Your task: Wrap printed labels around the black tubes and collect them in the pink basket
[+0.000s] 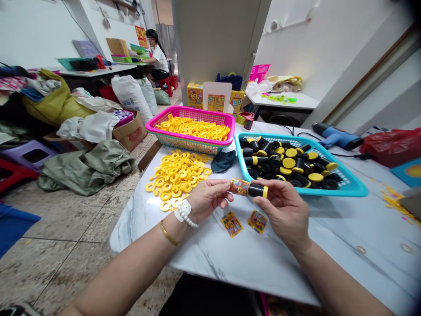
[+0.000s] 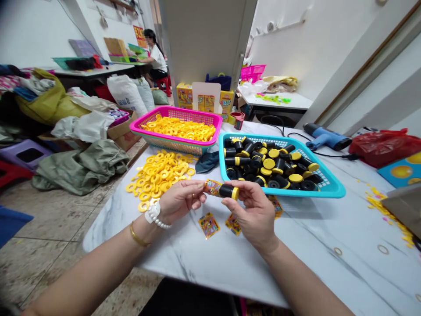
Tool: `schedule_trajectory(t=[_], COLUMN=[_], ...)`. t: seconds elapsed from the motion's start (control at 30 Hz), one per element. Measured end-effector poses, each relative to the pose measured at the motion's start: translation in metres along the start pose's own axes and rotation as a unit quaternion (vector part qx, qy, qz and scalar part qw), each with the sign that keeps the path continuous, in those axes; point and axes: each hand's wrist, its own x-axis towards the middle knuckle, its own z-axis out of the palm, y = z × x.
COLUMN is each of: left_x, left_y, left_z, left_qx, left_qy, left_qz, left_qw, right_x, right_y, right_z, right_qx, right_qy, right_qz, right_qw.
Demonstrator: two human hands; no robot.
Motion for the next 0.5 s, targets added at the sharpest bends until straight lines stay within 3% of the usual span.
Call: schedule_trajectory(t=[0.23, 0.37, 0.4, 0.5], left_x=[0.0018, 0.0011, 0.0004, -0.0008], left_y=[-0.0061, -0.0076, -0.0063, -0.0005], left_z=[-0.0005, 0.0007, 0.0009, 0.0001], left_qx=[0.010, 0.108, 0.135, 0.189], left_qy=[0.001, 0.071, 0.058, -0.050], left_qz=[-0.012, 0.079, 0.094, 0.079], left_qw=[1.000, 0.989, 0.985, 0.978], right_x=[-0.0017, -0.0045, -0.0047, -0.0024], right_y=[0.0009, -0.0028, -0.0026, 0.0008], right_z=[0.0022, 0.0016, 0.0011, -0.0014], right_qx=[0.011, 0.024, 0.019, -0.036], right_qy=[-0.036, -0.074, -0.072, -0.065], right_qz=[-0.024, -0.039, -0.057, -0.102], right_qw=[0.999, 0.996, 0.996, 0.992])
